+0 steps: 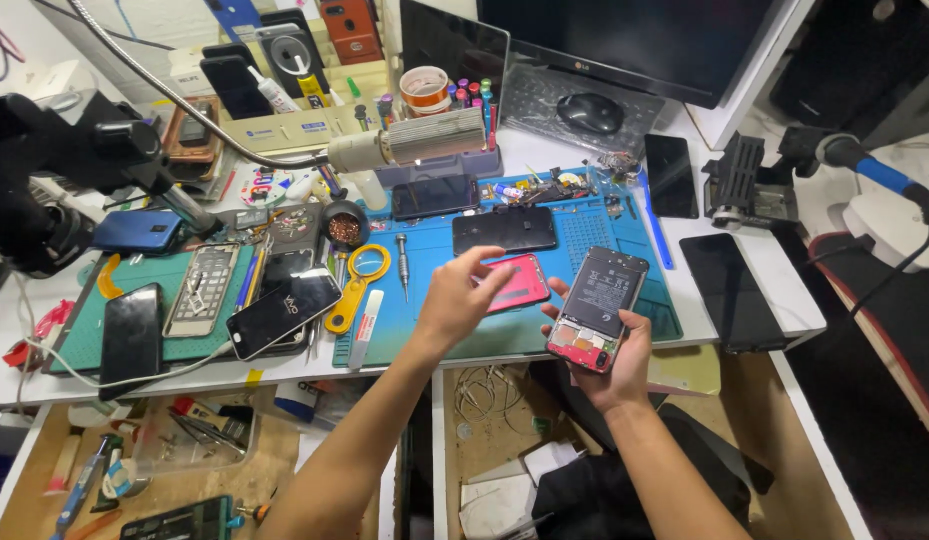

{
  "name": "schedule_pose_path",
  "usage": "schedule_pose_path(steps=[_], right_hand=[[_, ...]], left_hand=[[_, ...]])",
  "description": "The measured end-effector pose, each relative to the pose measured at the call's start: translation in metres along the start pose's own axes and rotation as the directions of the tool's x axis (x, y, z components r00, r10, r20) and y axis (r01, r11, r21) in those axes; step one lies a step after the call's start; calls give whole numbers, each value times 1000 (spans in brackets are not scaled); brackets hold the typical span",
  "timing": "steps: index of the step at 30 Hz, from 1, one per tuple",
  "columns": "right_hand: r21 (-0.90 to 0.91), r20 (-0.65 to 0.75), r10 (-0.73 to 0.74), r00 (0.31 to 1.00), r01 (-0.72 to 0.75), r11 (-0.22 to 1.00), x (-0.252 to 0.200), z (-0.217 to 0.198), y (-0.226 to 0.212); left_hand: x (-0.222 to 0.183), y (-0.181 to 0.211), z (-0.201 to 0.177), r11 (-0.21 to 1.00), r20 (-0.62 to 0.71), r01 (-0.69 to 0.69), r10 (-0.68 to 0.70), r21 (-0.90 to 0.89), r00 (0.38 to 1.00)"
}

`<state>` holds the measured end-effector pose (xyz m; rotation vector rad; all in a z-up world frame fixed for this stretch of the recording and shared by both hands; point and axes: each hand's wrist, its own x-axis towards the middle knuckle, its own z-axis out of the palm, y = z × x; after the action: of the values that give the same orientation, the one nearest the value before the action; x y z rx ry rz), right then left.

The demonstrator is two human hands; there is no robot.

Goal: Disassembling a mobile phone to remove the battery and screen assembly

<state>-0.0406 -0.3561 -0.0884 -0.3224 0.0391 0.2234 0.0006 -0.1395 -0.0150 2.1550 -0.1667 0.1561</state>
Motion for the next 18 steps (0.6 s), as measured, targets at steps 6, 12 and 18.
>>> schedule_pose_path(steps=[6,12,18], right_hand=[[-186,76,-147,986,159,970,-11,20,16],[-213,196,-115,974,156,965,-14,7,27],[-291,-204,-177,963,113,950,-19,34,23]], left_hand=[[-77,93,-8,997,322,38,-13,-72,947],[-88,110,-1,999,311,38,-39,9,949],[-84,74,6,981,200,-125,95,147,975]])
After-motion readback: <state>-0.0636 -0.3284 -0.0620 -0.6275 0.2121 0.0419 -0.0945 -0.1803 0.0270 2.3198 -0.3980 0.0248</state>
